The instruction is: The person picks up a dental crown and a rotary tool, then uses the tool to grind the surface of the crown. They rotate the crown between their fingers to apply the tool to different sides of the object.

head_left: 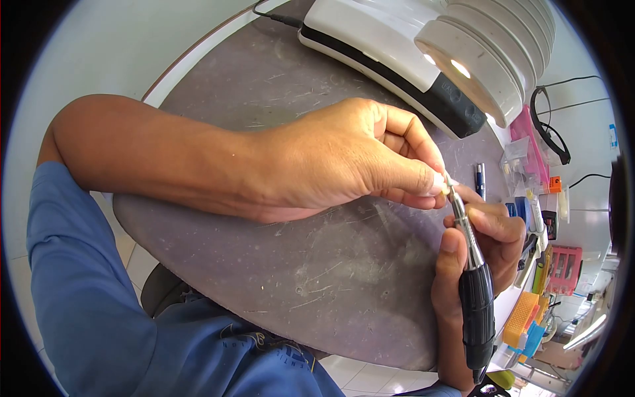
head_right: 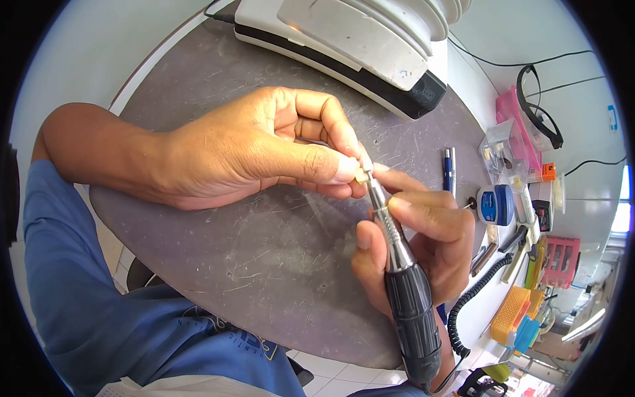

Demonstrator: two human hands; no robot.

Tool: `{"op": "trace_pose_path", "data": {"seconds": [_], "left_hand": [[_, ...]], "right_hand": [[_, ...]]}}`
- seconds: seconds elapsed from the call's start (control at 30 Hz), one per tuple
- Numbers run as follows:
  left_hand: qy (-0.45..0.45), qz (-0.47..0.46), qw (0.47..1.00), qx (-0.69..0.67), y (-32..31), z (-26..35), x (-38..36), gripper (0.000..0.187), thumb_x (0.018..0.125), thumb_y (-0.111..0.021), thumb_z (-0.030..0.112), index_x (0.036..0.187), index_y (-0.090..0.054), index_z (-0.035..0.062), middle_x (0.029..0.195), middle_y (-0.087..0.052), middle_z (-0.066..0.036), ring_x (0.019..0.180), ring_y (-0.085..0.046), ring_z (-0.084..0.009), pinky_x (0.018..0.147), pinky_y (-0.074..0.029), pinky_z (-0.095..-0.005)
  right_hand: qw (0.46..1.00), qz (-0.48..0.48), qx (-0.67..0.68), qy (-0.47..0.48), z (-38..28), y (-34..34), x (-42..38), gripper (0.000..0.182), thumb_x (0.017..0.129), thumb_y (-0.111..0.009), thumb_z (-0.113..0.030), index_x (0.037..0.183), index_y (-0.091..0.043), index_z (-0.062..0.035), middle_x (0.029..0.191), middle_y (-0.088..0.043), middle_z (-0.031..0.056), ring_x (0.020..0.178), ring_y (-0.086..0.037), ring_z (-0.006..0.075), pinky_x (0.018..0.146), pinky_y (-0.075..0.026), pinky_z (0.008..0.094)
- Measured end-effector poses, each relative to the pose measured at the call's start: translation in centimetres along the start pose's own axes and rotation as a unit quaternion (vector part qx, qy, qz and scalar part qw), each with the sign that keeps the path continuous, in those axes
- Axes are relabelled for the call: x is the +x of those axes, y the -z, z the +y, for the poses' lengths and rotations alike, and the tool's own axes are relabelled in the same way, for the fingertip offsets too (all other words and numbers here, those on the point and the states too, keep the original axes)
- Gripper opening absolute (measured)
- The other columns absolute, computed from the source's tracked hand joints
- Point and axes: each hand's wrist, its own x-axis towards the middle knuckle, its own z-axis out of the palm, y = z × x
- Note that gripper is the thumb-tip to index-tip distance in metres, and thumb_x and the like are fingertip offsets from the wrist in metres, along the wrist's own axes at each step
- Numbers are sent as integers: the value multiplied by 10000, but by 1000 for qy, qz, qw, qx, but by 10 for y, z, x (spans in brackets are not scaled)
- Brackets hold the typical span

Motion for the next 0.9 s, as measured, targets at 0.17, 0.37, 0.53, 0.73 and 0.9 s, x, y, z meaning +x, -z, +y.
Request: {"op": "trace_pose_path", "data": {"seconds": [0.17, 0.37, 0.53, 0.73, 0.9], "left_hand": [[1, 2, 1000, 1, -1, 2, -1, 148, 813, -653, 53, 907, -567, -21, 933, -611, -118, 895, -609, -158, 849, -502, -253], [3, 4, 1000, 6, -1, 2, -1, 150, 815, -656, 61, 906, -568, -19, 940, -615, -124, 900, -608, -157, 852, -504, -253], [0, 3, 1000, 5, -1, 2, -1, 149, 818, -653, 65, 906, -567, -18, 946, -617, -130, 908, -607, -157, 850, -504, -249], [-1, -40, 999, 9, 6, -1, 0, 168, 858, -613, 63, 993, -541, -6, 1008, -605, -119, 990, -593, -163, 891, -480, -266], [-6, -47, 999, 2, 7, -1, 0, 148, 861, -604, 55, 985, -542, 5, 1003, -605, -112, 993, -594, -170, 895, -478, -270]], "right_hand": [[1000, -1, -1, 11, 2, 0, 1, 356, 778, -697, -35, 1011, -427, -38, 936, -539, 123, 1024, -597, 334, 818, -503, 337], [1000, 5, 3, 30, 5, -1, 1, 341, 786, -689, -43, 1005, -428, -28, 924, -545, 134, 1017, -602, 335, 810, -504, 322], [1000, 16, -2, 14, 4, -2, 0, 337, 787, -684, -31, 1005, -427, -26, 936, -548, 141, 1017, -604, 328, 799, -503, 310], [1000, 23, -7, 10, 3, -2, 1, 355, 782, -684, -15, 1020, -421, -30, 935, -549, 137, 1023, -603, 321, 779, -498, 294], [1000, 18, 2, 24, 7, -2, 1, 362, 778, -686, -9, 1024, -422, -36, 936, -545, 127, 1023, -604, 324, 786, -501, 300]]}}
